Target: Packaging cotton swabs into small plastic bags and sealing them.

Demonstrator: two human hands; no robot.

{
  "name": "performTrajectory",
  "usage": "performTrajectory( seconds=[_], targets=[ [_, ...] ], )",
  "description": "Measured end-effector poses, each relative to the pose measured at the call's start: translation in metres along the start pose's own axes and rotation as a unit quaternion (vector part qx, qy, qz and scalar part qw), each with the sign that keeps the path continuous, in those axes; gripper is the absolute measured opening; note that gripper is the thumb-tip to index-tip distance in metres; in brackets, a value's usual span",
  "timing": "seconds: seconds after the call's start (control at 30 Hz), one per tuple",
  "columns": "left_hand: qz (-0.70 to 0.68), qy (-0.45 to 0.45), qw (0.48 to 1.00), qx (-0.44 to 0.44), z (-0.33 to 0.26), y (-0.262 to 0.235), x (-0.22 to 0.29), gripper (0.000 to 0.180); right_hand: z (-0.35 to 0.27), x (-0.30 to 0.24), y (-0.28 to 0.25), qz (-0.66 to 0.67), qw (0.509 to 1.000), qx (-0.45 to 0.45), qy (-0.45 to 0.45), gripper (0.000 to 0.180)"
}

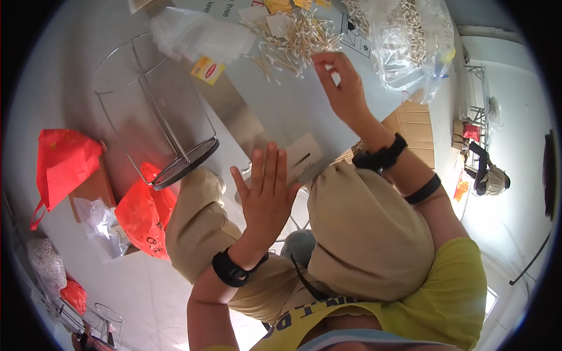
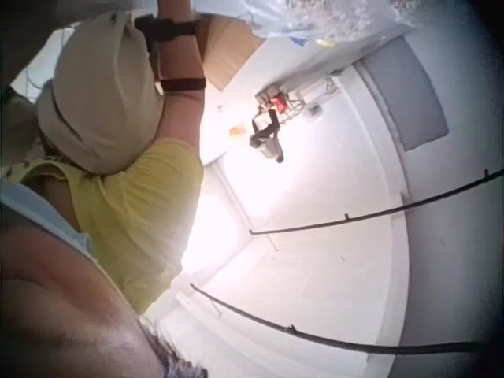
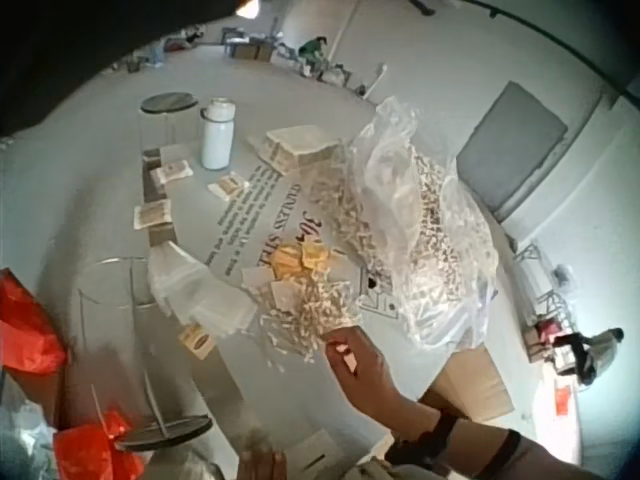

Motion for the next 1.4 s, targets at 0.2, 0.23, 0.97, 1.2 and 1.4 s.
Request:
performTrajectory(
  seconds=[0.2, 0.23, 0.97, 1.2, 1.4],
  targets=[
    [0.055, -0.004, 0.995, -0.077, -0.003, 0.020, -0.015, 0.078, -0.019, -0.017, 0.009, -0.037, 0.998, -0.044, 0.011, 0.022],
    [0.059, -0.001, 0.995, -0.079, -0.001, 0.017, -0.014, 0.078, -0.016, -0.014, 0.012, -0.035, 0.998, -0.040, 0.014, 0.022],
    [-0.114, 0.046, 0.988, 0.096, 0.114, -0.020, -0.025, 0.036, -0.034, -0.038, 0.024, -0.039, 0.979, -0.152, -0.132, 0.020],
    [-0.106, 0.092, 0.988, 0.072, 0.096, -0.029, -0.013, 0.039, -0.037, -0.031, 0.023, 0.031, 0.983, -0.160, -0.083, 0.029],
    [-0.018, 0.096, 0.992, -0.078, 0.083, 0.001, 0.006, 0.068, -0.042, -0.031, 0.026, -0.025, 0.983, -0.135, -0.125, 0.023]
  ],
)
Point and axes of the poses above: each hand's wrist, its own z-axis towards the middle knuckle, its own y-axis out of the palm, x = y × z, the point moved 9 cm from there along z, towards the middle knuckle, and after that the axes turned 12 degrees about -y, right-handed, at the moved point
